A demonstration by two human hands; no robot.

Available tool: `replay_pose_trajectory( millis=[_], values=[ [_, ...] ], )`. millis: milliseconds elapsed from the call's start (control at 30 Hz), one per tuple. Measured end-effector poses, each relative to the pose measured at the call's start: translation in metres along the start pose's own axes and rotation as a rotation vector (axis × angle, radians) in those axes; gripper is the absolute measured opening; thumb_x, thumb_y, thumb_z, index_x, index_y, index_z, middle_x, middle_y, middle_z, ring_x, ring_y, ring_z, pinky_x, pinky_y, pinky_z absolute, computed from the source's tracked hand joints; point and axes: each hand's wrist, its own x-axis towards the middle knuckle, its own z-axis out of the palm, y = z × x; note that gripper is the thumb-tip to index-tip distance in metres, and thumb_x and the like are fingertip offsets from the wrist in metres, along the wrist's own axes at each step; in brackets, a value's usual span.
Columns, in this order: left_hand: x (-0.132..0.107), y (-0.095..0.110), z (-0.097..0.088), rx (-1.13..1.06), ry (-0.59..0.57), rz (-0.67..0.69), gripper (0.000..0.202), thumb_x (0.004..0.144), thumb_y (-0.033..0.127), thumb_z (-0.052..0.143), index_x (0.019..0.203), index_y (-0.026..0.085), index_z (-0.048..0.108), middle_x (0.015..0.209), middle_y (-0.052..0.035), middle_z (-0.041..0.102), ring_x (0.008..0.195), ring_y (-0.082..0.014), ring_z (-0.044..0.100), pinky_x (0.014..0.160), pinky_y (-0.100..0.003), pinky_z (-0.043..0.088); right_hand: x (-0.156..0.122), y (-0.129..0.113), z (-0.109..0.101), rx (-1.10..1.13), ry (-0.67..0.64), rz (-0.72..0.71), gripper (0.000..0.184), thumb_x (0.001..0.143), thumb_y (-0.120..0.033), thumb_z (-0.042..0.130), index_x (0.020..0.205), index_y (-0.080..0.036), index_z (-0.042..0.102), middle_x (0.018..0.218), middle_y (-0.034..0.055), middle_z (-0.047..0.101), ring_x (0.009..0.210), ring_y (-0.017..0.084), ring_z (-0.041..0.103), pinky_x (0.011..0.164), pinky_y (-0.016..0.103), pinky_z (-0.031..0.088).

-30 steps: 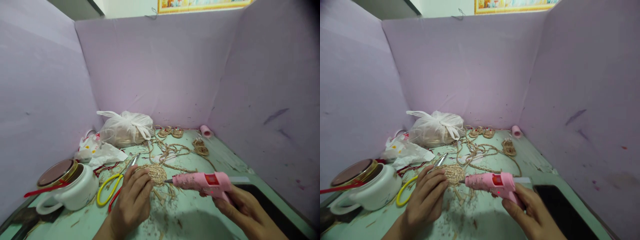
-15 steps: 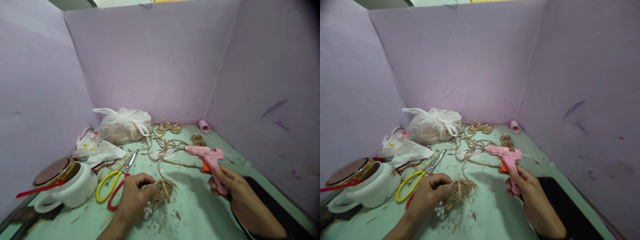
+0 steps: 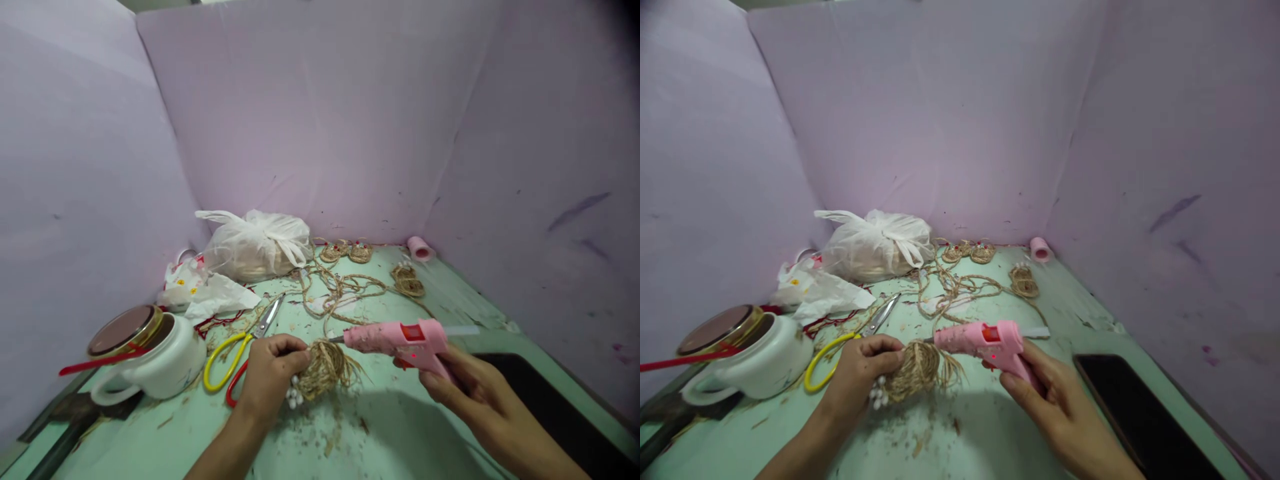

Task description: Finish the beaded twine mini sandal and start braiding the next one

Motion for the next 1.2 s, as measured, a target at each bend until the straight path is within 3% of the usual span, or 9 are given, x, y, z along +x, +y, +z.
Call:
replay_pose_trajectory(
  millis=[167, 333, 467, 567, 700, 967, 1067, 1200],
  values=[
    [-0.001, 0.0, 0.0, 0.021, -0.009, 0.004, 0.012, 0.047, 0.022, 0.063, 0.05, 0.011, 0.063, 0.041, 0.0018, 0.051, 0.042, -0.0082, 0.04, 0.044, -0.021, 0.029, -0.001, 0.003, 0.005, -0.19, 0.088, -0.133, 0.025, 0.079, -0.041, 0.052, 0.087, -0.023, 0.066, 0.063, 0.0003, 0.063, 0.051, 0.017, 0.055, 0.045, 0.025, 0.046],
    [0.001, -0.002, 0.0, -0.008, 0.016, -0.017, 0.01, 0.046, 0.021, 0.063, 0.049, 0.012, 0.063, 0.041, 0.0019, 0.052, 0.043, -0.0082, 0.041, 0.044, -0.021, 0.03, -0.008, 0.013, 0.006, -0.293, 0.115, -0.137, 0.024, 0.077, -0.041, 0.055, 0.082, -0.021, 0.068, 0.063, 0.0019, 0.066, 0.052, 0.017, 0.058, 0.045, 0.025, 0.049],
    [0.002, -0.003, 0.001, -0.039, 0.029, -0.061, 0.01, 0.045, 0.02, 0.063, 0.05, 0.012, 0.063, 0.042, 0.001, 0.054, 0.043, -0.0089, 0.043, 0.044, -0.021, 0.031, -0.012, 0.018, 0.008, -0.365, 0.151, -0.185, 0.021, 0.076, -0.041, 0.057, 0.07, -0.023, 0.067, 0.051, 0.0007, 0.06, 0.047, 0.017, 0.057, 0.047, 0.025, 0.051],
    [0.001, -0.004, 0.001, -0.086, 0.026, -0.092, 0.01, 0.044, 0.02, 0.063, 0.049, 0.012, 0.062, 0.043, 0.0009, 0.054, 0.042, -0.0091, 0.043, 0.043, -0.021, 0.03, -0.009, 0.011, 0.012, -0.349, 0.102, -0.307, 0.015, 0.079, -0.032, 0.053, 0.084, -0.025, 0.066, 0.064, 0.0023, 0.066, 0.06, 0.021, 0.064, 0.061, 0.028, 0.054],
    [0.001, -0.004, 0.001, -0.114, 0.01, -0.098, 0.008, 0.044, 0.019, 0.062, 0.047, 0.012, 0.061, 0.041, 0.0016, 0.052, 0.041, -0.0083, 0.042, 0.044, -0.021, 0.03, -0.005, -0.001, 0.016, -0.282, 0.047, -0.463, 0.034, 0.081, -0.019, 0.049, 0.114, -0.026, 0.052, 0.1, 0.0063, 0.068, 0.088, 0.023, 0.066, 0.074, 0.029, 0.054],
    [0.001, -0.003, 0.0, -0.001, 0.01, -0.056, 0.009, 0.044, 0.02, 0.06, 0.046, 0.01, 0.062, 0.041, 0.0006, 0.053, 0.043, -0.0087, 0.042, 0.045, -0.022, 0.029, -0.004, -0.004, 0.019, -0.32, 0.106, -0.608, 0.039, 0.077, -0.014, 0.05, 0.114, -0.027, 0.047, 0.096, 0.0047, 0.069, 0.083, 0.022, 0.067, 0.065, 0.025, 0.054],
    [0.002, -0.002, 0.0, 0.006, -0.005, -0.068, 0.01, 0.044, 0.02, 0.06, 0.045, 0.01, 0.061, 0.04, 0.0012, 0.051, 0.042, -0.0082, 0.04, 0.045, -0.022, 0.028, -0.006, 0.004, 0.021, -0.29, 0.078, -0.584, 0.036, 0.078, -0.015, 0.05, 0.113, -0.025, 0.05, 0.096, 0.0066, 0.069, 0.082, 0.022, 0.067, 0.066, 0.026, 0.054],
    [0.002, -0.004, 0.001, 0.029, -0.032, -0.094, 0.009, 0.043, 0.018, 0.058, 0.045, 0.01, 0.061, 0.04, 0.001, 0.052, 0.042, -0.0086, 0.041, 0.045, -0.022, 0.028, -0.01, 0.013, 0.021, -0.213, 0.165, -0.318, 0.017, 0.079, -0.025, 0.054, 0.095, -0.023, 0.061, 0.079, 0.0047, 0.069, 0.067, 0.02, 0.065, 0.056, 0.025, 0.053]
  ],
)
